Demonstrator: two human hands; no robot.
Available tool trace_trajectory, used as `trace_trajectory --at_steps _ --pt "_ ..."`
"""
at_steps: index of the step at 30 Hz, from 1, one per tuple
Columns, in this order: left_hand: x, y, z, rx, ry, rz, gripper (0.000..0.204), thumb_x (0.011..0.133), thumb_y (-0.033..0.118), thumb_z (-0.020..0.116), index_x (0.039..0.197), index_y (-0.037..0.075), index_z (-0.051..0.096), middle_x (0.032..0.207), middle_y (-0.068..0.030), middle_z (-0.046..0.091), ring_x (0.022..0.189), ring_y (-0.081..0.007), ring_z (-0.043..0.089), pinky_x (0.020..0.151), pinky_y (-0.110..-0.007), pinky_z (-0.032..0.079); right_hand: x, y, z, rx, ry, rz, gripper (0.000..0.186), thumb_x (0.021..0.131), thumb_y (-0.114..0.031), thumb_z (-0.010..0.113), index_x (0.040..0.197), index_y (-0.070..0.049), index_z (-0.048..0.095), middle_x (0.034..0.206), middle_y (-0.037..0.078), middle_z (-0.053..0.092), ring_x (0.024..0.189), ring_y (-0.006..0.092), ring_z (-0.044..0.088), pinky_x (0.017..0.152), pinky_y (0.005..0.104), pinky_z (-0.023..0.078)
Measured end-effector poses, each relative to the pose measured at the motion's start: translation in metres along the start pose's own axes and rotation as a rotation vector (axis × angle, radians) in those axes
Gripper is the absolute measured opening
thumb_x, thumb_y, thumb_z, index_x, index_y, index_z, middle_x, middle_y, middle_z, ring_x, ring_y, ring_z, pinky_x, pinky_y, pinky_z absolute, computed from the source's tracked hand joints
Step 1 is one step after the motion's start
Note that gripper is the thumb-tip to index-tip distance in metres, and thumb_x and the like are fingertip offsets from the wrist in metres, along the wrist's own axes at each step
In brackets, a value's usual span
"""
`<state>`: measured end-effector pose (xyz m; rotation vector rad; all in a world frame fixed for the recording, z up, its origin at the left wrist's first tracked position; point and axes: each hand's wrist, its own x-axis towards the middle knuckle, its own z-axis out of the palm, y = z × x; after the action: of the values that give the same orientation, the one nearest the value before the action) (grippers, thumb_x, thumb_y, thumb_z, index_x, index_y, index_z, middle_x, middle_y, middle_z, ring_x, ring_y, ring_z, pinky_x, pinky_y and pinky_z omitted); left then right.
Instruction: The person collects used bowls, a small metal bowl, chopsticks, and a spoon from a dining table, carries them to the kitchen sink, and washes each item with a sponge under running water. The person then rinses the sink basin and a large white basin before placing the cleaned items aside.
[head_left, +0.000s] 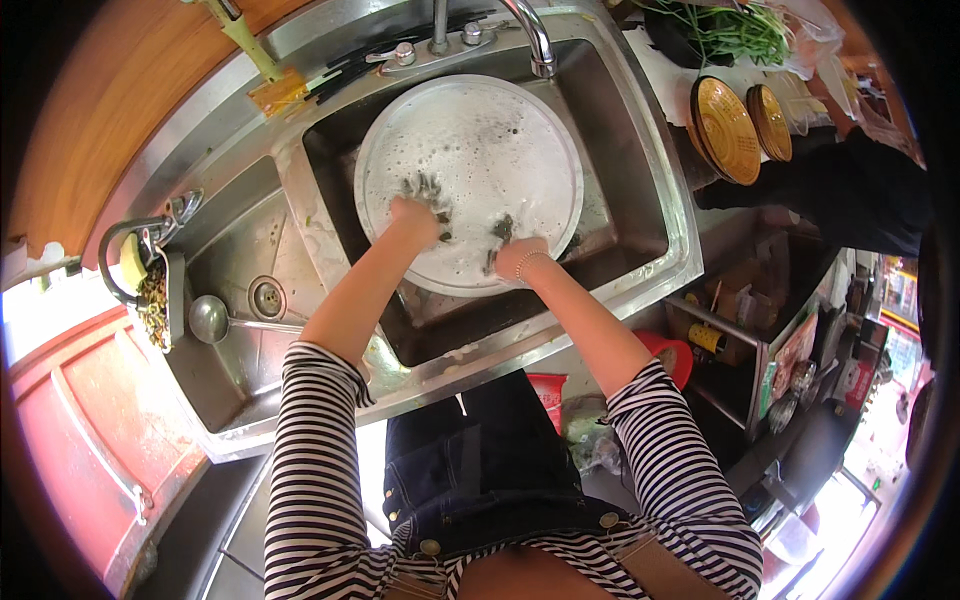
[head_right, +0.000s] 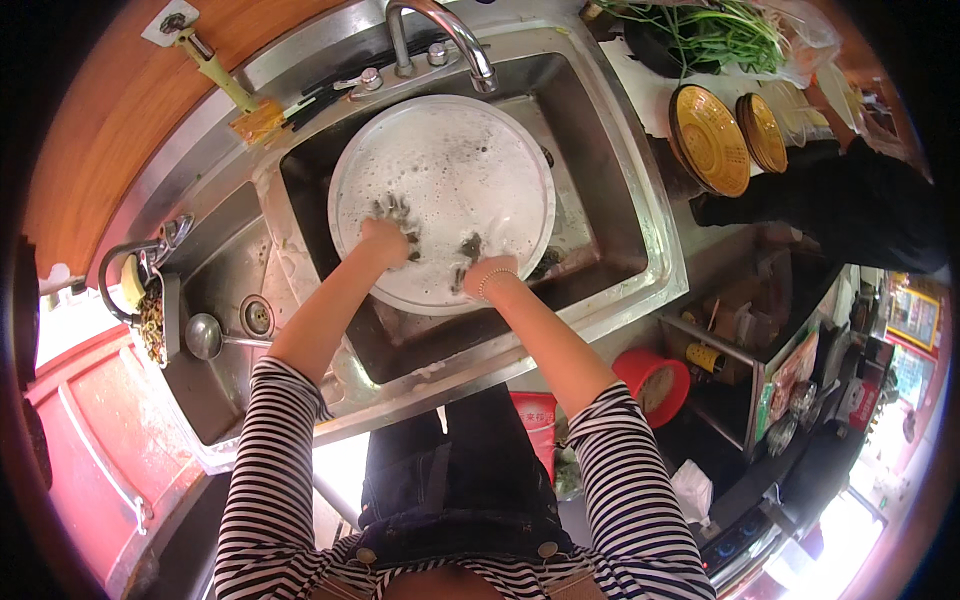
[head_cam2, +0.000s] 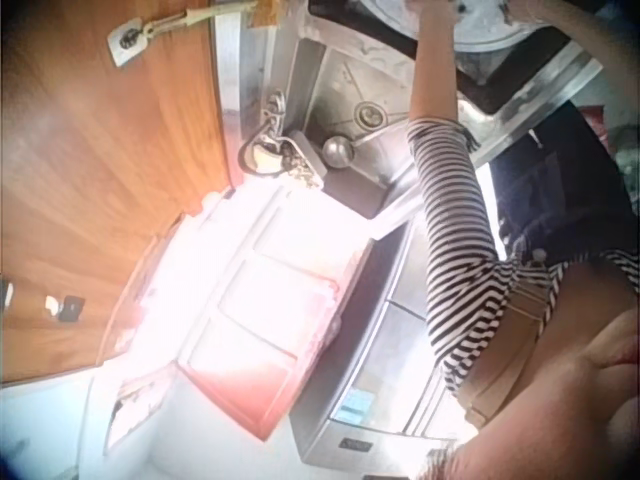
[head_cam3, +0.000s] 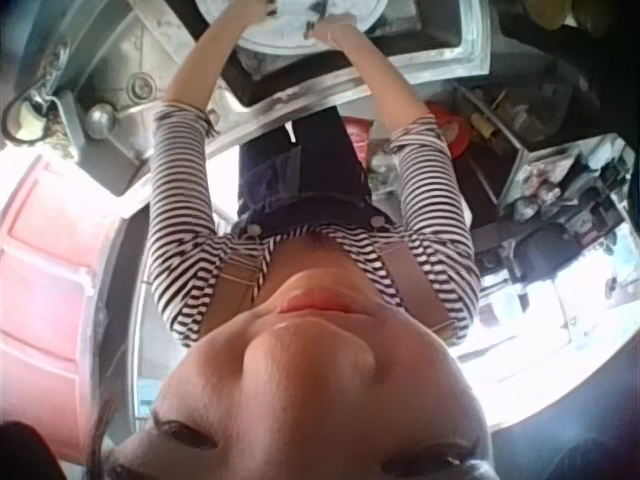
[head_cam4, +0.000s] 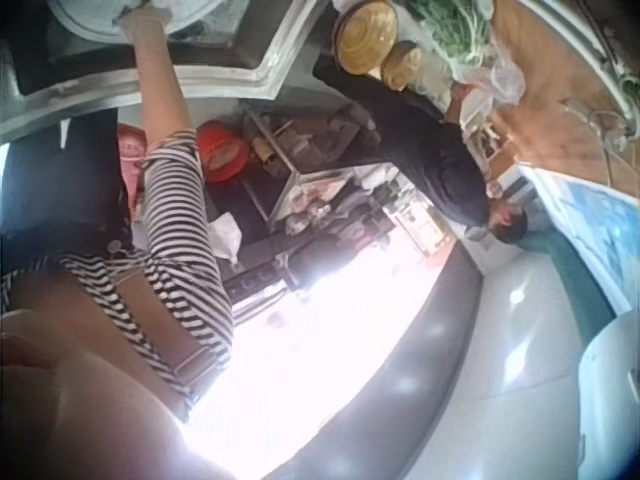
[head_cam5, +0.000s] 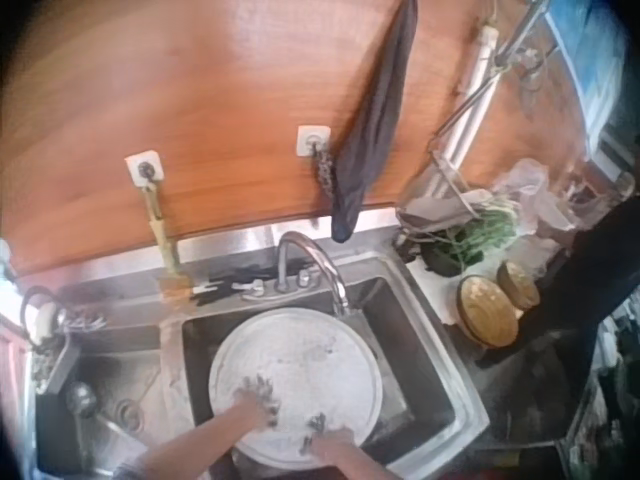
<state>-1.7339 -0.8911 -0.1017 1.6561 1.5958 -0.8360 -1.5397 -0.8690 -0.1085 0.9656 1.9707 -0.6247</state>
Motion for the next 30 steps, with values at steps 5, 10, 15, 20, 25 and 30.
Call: trace_trajectory --at_steps 5,10,15,20,25,30 --pt "-0.008 -0.001 0.021 0.059 0.172 -0.045 0.033 0.081 0.018 0.049 0.107 0.012 0.067 0.121 -0.0127 0.058 0.122 -0.0291 0.047 0.098 -0.045 0.035 0.027 0.002 0.013 -0.171 -0.013 -0.345 0.034 0.083 -0.019 0.043 0.099 0.000 0.066 0.106 0.020 0.063 0.098 0.0330 0.062 0.083 0.0455 0.048" --pt "-0.035 0.006 0.031 -0.076 0.020 0.045 0.030 0.081 0.020 0.051 0.105 0.012 0.067 0.107 -0.0072 0.064 0.113 -0.0294 0.052 0.095 -0.039 0.040 0.038 -0.013 0.022 -0.353 -0.056 -0.670 0.031 0.082 -0.016 0.044 0.090 0.004 0.066 0.094 0.024 0.064 0.088 0.0354 0.064 0.076 0.0444 0.050" --pt "-0.110 -0.036 0.038 -0.108 0.691 0.112 0.019 0.080 0.020 0.058 0.095 0.015 0.069 0.091 -0.0057 0.064 0.097 -0.0239 0.058 0.085 -0.039 0.046 0.025 -0.004 0.012 0.181 -0.046 -0.534 0.039 0.088 -0.029 0.045 0.095 0.004 0.064 0.093 0.025 0.063 0.086 0.0383 0.062 0.078 0.0446 0.048" --pt "-0.176 -0.127 0.084 -0.622 1.023 -0.231 0.014 0.080 0.014 0.061 0.091 0.017 0.069 0.090 -0.0056 0.066 0.084 -0.0217 0.063 0.072 -0.034 0.050 0.019 -0.015 0.009 0.298 -0.178 -0.412 0.045 0.086 -0.042 0.046 0.113 -0.009 0.060 0.111 0.021 0.060 0.104 0.0338 0.057 0.089 0.0384 0.044" --pt "-0.222 -0.298 0.161 -0.890 1.128 -0.848 0.020 0.081 0.026 0.061 0.095 0.013 0.068 0.086 -0.0099 0.067 0.079 -0.0261 0.064 0.069 -0.036 0.049 0.037 -0.081 0.020 0.727 -0.117 -0.263 0.049 0.091 -0.042 0.039 0.114 -0.002 0.057 0.111 0.022 0.060 0.106 0.0335 0.056 0.091 0.0368 0.041" --pt "-0.250 -0.483 0.213 -0.070 1.254 -0.900 0.044 0.081 0.028 0.063 0.117 0.004 0.054 0.105 -0.0154 0.062 0.085 -0.0281 0.062 0.070 -0.038 0.048 0.031 -0.098 0.013 0.779 -0.040 -0.301 0.064 0.094 -0.052 0.033 0.130 0.000 0.044 0.130 0.018 0.049 0.117 0.0266 0.047 0.100 0.0325 0.033"
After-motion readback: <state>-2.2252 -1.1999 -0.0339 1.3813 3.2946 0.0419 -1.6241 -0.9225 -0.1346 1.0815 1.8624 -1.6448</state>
